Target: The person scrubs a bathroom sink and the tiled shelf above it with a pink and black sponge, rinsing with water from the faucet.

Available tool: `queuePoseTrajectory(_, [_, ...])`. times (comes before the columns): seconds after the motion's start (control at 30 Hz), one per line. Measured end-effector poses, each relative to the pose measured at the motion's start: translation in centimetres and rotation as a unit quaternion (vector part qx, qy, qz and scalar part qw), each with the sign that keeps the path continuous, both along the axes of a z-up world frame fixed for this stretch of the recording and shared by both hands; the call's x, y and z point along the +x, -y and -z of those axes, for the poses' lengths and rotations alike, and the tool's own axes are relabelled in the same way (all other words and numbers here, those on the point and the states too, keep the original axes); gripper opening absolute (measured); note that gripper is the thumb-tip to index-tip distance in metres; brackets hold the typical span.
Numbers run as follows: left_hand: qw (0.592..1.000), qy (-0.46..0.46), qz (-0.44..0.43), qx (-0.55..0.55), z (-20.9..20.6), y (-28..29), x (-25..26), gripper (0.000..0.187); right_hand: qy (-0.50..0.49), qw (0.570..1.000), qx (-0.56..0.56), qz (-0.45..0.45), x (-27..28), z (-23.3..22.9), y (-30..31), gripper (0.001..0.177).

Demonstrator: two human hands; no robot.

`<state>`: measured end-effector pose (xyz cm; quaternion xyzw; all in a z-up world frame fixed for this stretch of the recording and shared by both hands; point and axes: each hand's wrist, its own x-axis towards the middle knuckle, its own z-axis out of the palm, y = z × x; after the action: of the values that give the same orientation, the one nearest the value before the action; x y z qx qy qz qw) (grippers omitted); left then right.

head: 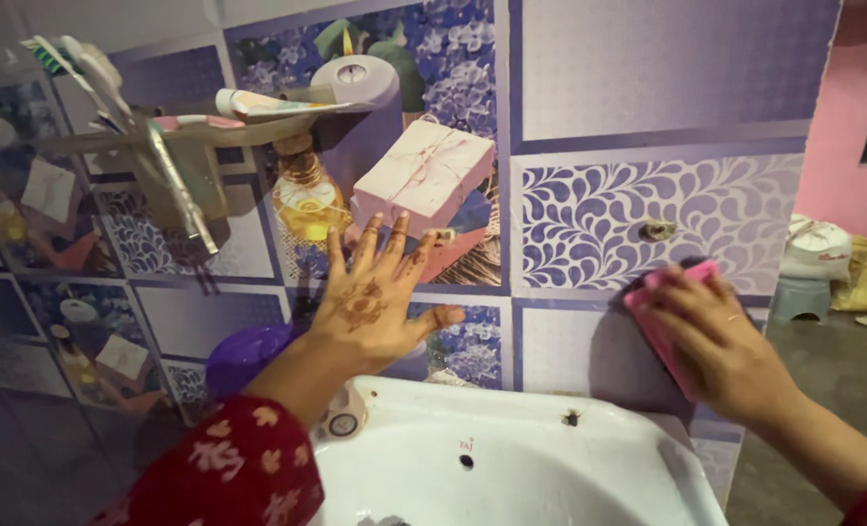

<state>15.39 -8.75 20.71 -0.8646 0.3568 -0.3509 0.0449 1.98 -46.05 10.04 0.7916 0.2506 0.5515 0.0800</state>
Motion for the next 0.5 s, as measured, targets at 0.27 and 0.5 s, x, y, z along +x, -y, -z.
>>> queuePoseTrajectory(0.27, [1.0,0.003,0.006,-0.009,0.0,0.0,0.3,0.107,-0.018,0.999,0.036,0.025,-1.0,3.8,-0.4,0.043])
queuePoseTrajectory(0.5, [1.0,-0.001,-0.003,-0.003,0.1,0.0,0.4,0.106,-0.05,0.997,-0.05,-0.005,3.3,-1.6,-2.5,0.05])
